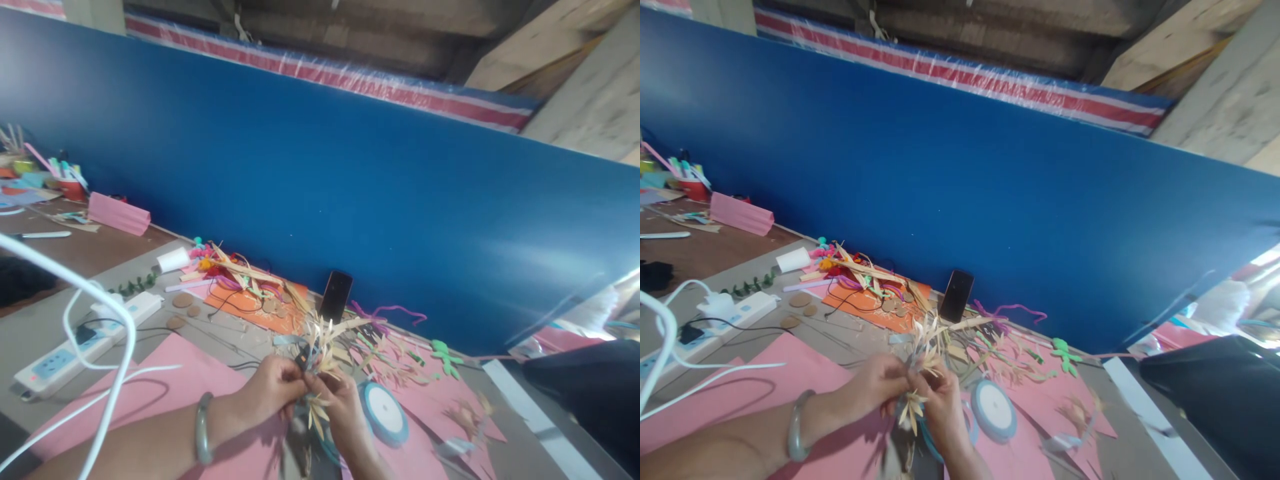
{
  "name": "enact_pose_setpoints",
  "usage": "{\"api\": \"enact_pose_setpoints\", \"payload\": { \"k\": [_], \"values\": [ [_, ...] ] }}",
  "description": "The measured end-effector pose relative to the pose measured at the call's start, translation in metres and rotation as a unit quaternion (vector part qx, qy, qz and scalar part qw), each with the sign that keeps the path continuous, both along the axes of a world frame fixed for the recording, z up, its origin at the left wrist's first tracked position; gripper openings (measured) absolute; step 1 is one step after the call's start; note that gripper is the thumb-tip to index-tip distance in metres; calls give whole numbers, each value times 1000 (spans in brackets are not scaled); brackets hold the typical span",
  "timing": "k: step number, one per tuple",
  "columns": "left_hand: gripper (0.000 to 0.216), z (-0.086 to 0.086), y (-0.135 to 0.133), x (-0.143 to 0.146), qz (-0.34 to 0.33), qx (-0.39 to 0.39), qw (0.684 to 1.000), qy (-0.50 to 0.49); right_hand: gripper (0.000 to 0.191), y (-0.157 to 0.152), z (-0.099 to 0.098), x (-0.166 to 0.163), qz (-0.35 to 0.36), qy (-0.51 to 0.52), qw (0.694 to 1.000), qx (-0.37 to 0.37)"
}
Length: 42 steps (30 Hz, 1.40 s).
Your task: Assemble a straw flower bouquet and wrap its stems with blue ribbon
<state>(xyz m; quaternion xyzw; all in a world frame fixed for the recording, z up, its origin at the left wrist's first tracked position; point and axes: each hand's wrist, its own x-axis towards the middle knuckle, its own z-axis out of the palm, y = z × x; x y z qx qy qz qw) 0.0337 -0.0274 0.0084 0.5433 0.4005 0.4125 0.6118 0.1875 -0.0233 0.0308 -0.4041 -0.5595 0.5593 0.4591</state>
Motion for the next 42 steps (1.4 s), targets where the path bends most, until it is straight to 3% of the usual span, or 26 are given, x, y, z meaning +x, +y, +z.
{"api": "enact_pose_setpoints", "payload": {
  "k": [11, 16, 24, 30, 37, 42],
  "values": [
    [37, 2, 5, 0, -37, -63, 989, -126, 36, -2, 11, -1, -40, -46, 998, 34],
    [36, -3, 4, 1, -5, -87, 986, -140, 32, -5, 15, 0, -46, -56, 997, 39],
    [36, -4, 4, 3, -17, -90, 980, -178, 31, -8, 14, -3, -27, 0, 1000, 2],
    [39, -3, 5, 1, -3, -87, 984, -155, 23, -5, 13, -2, -82, -56, 992, 75],
    [37, 8, 3, 0, 22, -53, 991, -123, 17, 1, 1, 7, -30, -22, 998, 50],
    [37, 6, 4, 0, 18, -43, 991, -128, 20, 1, -2, 11, -38, 19, 998, 35]
  ]
}}
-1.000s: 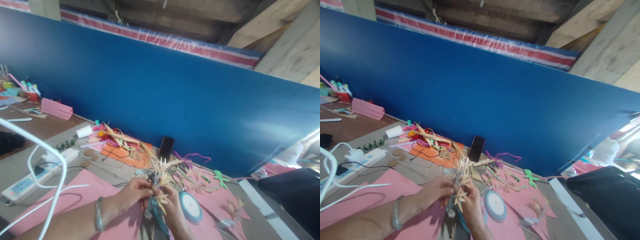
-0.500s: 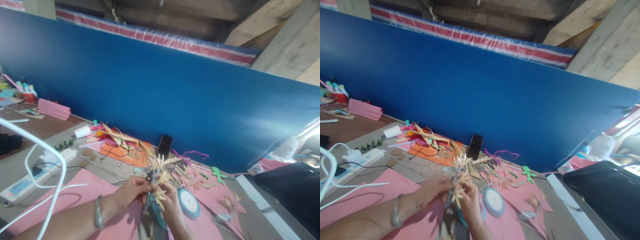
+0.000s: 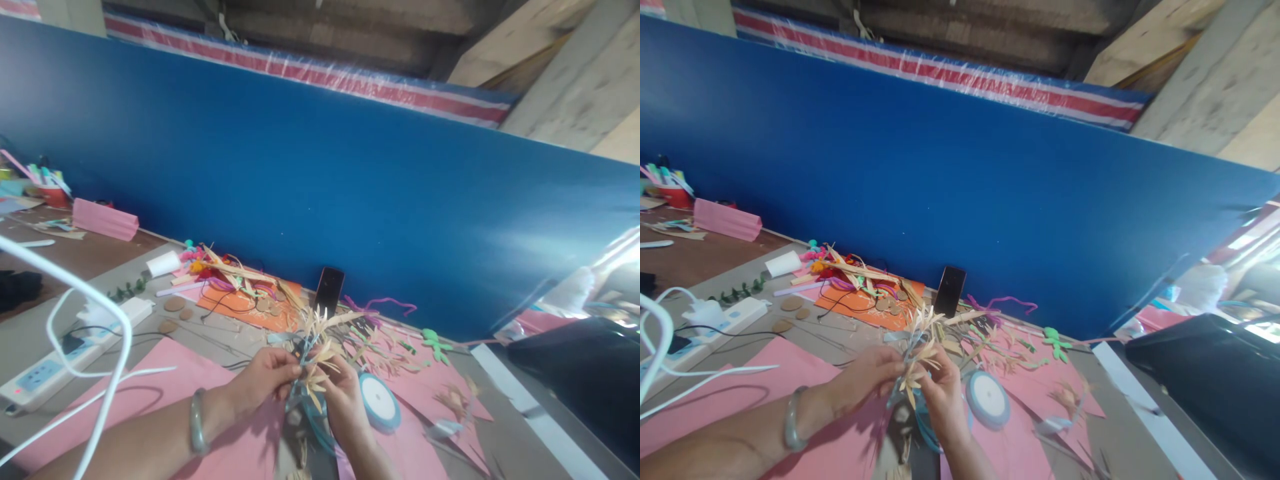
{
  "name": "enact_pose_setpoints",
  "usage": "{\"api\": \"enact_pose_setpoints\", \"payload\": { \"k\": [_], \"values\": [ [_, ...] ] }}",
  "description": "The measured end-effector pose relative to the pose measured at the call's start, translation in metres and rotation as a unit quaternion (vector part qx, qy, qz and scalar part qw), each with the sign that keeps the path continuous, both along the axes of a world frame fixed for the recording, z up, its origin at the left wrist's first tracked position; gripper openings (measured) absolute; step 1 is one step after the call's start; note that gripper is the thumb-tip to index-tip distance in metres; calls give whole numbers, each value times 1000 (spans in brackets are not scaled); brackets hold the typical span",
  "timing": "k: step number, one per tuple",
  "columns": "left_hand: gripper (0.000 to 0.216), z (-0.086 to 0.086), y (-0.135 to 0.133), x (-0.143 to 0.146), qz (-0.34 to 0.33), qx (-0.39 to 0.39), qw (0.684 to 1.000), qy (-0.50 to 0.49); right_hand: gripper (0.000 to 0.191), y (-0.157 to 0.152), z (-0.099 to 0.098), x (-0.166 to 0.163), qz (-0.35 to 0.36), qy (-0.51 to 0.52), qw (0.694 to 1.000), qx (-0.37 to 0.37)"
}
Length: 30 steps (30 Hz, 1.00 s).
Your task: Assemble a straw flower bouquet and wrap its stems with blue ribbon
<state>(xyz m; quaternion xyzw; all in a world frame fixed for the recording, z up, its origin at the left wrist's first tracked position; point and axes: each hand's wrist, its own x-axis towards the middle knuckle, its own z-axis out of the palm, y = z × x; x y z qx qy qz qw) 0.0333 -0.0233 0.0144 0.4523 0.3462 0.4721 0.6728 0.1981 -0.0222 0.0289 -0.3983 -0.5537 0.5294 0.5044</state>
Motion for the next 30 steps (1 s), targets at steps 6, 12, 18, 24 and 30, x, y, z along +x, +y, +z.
{"api": "enact_pose_setpoints", "payload": {
  "k": [6, 12, 18, 24, 30],
  "values": [
    [33, -9, 3, 0, -16, 0, 1000, -9, 20, -1, 4, -4, 11, 29, 1000, -4],
    [30, -6, 0, -1, -9, 2, 1000, -14, 19, -1, 3, -5, 6, 52, 999, -2],
    [31, -5, -1, -3, -12, -10, 1000, -3, 17, -1, 3, -8, 10, 74, 997, -13],
    [34, -1, 2, -3, -11, -27, 1000, -9, 22, 6, 5, -4, 37, 78, 996, -5],
    [35, -9, 11, -7, 21, -20, 999, -17, 39, 20, 38, 17, -77, 103, 991, 49]
  ]
}}
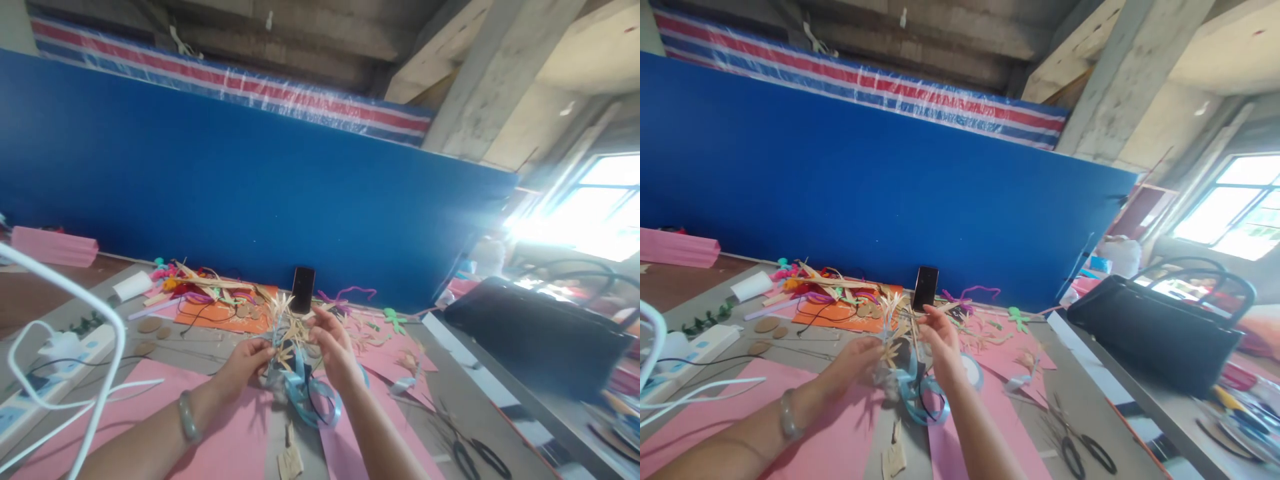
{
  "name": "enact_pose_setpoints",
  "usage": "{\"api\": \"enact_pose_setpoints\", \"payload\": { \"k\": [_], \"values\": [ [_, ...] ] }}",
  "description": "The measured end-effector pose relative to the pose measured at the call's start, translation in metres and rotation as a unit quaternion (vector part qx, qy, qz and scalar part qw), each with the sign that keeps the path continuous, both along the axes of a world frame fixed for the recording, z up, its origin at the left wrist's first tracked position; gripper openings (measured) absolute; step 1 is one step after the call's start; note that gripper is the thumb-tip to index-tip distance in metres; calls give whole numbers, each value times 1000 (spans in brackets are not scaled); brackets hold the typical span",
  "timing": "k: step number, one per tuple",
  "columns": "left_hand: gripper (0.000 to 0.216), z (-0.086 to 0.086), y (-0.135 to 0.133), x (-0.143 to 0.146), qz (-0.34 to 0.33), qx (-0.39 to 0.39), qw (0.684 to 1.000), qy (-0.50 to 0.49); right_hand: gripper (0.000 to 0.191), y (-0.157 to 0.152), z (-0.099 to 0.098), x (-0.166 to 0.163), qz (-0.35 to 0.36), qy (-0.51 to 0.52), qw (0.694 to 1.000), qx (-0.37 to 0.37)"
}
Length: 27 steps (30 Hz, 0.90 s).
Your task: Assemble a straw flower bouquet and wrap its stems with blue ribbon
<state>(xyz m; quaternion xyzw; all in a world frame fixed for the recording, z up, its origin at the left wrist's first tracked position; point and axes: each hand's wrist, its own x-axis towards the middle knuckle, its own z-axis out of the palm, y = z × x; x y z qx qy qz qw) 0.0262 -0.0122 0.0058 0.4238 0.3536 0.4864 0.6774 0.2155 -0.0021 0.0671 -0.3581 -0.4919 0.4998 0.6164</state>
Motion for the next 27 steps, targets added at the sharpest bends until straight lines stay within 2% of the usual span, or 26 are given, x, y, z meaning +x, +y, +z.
{"api": "enact_pose_setpoints", "payload": {
  "k": [4, 7, 11, 14, 17, 20, 22, 25, 27],
  "values": [
    [34, -8, 5, -1, 18, 25, 1000, -1, 35, 5, 32, 16, -45, -34, 998, 31],
    [32, -10, 6, -2, 14, 34, 999, -10, 31, 0, 56, 32, -87, -117, 987, 63],
    [33, -9, 6, -5, 2, 37, 999, -24, 28, -17, 80, 70, -145, -253, 953, 87],
    [35, -8, 5, -6, -2, 26, 1000, -18, 26, -33, 87, 109, -212, -319, 919, 92],
    [33, -8, 4, -7, -2, 17, 1000, -13, 26, -50, 81, 153, -240, -359, 899, 73],
    [32, -8, 4, -8, -1, 10, 1000, -8, 30, -64, 63, 194, -255, -435, 863, 42],
    [33, -10, 5, -9, 2, 2, 1000, -13, 30, -73, 47, 217, -245, -524, 815, 13],
    [33, -12, 6, -11, 1, -5, 1000, -25, 28, -83, 21, 239, -204, -677, 706, -43],
    [33, -14, 7, -12, -2, -5, 1000, -30, 22, -87, 7, 246, -170, -715, 676, -57]
  ]
}}
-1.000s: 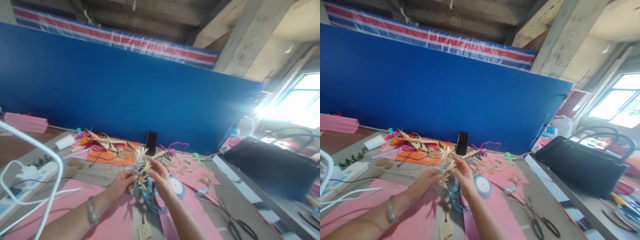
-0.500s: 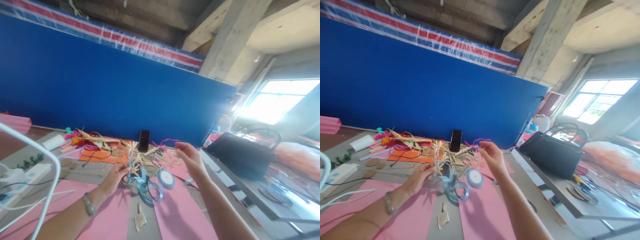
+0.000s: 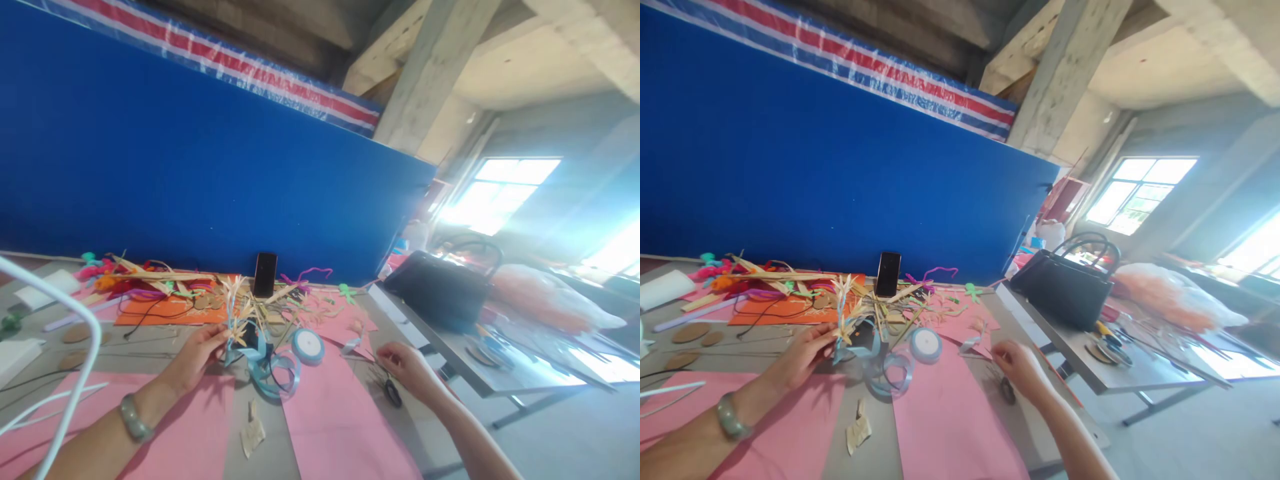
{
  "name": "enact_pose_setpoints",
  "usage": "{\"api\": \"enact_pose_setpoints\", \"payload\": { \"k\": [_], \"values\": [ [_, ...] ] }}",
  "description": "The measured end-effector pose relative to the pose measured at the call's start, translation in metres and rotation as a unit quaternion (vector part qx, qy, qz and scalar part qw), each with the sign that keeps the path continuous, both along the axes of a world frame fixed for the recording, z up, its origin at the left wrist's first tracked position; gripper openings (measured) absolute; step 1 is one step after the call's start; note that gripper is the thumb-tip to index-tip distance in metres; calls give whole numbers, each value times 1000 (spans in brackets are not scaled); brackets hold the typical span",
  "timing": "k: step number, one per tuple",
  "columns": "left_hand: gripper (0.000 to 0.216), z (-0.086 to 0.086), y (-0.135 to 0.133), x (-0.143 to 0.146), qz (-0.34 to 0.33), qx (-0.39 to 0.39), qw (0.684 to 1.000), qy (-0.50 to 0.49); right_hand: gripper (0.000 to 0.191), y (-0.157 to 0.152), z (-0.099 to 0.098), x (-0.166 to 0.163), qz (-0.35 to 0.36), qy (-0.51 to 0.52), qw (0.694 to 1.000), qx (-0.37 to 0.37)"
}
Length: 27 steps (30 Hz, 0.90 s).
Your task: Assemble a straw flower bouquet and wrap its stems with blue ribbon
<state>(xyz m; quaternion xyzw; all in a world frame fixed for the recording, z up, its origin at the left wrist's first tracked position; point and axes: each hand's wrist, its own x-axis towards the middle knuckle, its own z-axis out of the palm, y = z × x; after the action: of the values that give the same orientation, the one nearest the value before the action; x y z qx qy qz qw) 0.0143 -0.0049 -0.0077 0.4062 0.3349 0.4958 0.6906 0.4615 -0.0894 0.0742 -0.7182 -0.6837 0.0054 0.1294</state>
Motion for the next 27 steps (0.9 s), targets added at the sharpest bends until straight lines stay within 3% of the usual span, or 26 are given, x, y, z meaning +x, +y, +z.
{"api": "enact_pose_setpoints", "payload": {
  "k": [7, 16, 27],
  "values": [
    [30, -1, 4, -5, 18, -20, 1000, -5, 23, 2, -23, -16, 33, -33, 997, -62],
    [32, 3, 13, -12, 33, -14, 999, -25, 20, 11, -26, -88, 148, -3, 987, -61],
    [32, 6, 21, -16, 56, -16, 998, -20, 16, 39, -30, -119, 201, -12, 979, -41]
  ]
}}
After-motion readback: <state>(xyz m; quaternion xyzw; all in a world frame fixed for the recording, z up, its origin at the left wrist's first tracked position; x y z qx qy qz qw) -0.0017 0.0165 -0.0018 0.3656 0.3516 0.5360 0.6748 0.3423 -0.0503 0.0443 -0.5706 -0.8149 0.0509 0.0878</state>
